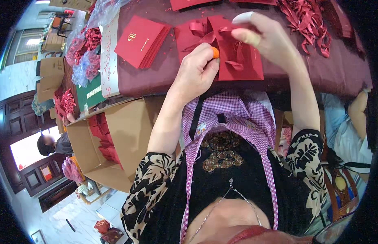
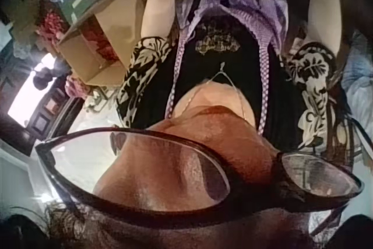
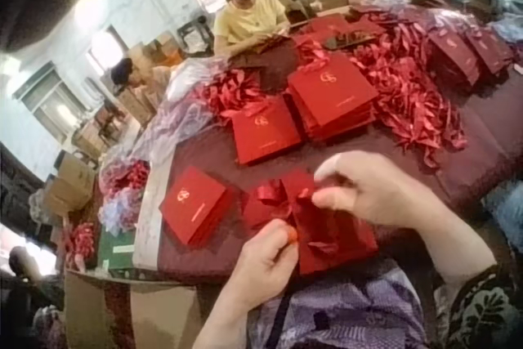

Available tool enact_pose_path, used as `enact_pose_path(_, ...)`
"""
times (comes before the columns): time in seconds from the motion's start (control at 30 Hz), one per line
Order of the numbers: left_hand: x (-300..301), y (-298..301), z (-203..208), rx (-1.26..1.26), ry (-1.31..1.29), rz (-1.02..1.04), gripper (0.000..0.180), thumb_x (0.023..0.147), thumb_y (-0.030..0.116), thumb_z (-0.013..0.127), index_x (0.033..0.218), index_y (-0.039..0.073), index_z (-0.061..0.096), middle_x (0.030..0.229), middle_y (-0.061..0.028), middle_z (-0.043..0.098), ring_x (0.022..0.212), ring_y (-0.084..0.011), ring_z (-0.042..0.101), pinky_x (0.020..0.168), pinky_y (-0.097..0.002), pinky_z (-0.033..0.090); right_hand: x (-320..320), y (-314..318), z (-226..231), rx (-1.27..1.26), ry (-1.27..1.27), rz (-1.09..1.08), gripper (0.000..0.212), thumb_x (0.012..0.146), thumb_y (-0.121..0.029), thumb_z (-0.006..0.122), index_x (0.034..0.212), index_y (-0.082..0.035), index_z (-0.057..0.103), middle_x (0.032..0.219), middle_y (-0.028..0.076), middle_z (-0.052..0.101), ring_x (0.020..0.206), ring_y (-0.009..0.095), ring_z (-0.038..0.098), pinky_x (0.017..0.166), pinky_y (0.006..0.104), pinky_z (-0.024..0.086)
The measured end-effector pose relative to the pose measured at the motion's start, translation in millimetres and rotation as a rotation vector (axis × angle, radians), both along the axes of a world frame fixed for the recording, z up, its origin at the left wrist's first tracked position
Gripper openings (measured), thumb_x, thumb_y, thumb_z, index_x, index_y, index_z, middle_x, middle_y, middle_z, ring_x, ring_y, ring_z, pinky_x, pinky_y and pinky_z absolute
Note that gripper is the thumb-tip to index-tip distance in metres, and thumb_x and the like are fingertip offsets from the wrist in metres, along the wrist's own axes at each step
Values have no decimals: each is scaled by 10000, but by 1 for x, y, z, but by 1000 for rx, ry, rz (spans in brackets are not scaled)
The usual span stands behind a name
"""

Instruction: The person assembles small red gift bags by inserting ribbon handles and folding the pouches by hand.

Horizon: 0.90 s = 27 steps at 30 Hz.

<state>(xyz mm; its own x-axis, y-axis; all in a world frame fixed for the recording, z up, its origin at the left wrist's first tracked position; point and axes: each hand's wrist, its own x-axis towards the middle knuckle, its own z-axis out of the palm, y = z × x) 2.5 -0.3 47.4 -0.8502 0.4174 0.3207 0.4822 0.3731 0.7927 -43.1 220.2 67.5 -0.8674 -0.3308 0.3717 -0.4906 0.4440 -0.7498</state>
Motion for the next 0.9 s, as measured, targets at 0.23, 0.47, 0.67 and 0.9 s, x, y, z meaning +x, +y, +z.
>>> enact_pose_path(0.23, -4, 1, -9, 102, -53, 10, 96, 814, -27, 573, 908, -46, 568, 816, -140, 537, 731, -240, 553, 662, -304, 453, 20, 3, -14, 4, 44, 73, 212, 856, -181, 645, 806, 13, 575, 741, 186, 577, 695, 337, 580, 625, 392, 452)
enact_pose_path(0.47, 0, -2, 0, 29, -82, -69, 96, 814, -18, 586, 909, -33, 573, 840, -142, 550, 742, -270, 562, 684, -318, 467, 16, 13, 13, 215, 417, -50, 189, 816, -196, 684, 903, -37, 631, 911, 124, 635, 872, 312, 596, 761, 389, 466)
enact_pose_path(0.67, -1, 4, 7, 23, 2, -114, 92, 803, -16, 588, 894, -11, 573, 825, -135, 548, 707, -285, 567, 639, -336, 463, 18, -4, 15, 334, 504, 336, 195, 785, -167, 675, 945, -68, 623, 920, 74, 607, 989, 266, 564, 939, 398, 395)
enact_pose_path(0.9, 6, -4, -4, 73, -179, -133, 45, 831, 2, 587, 874, -7, 580, 770, -78, 526, 683, -169, 536, 626, -280, 435, 17, 0, 14, 281, 469, 511, 111, 773, -150, 658, 763, -89, 566, 777, 33, 564, 896, 231, 569, 1016, 422, 356)
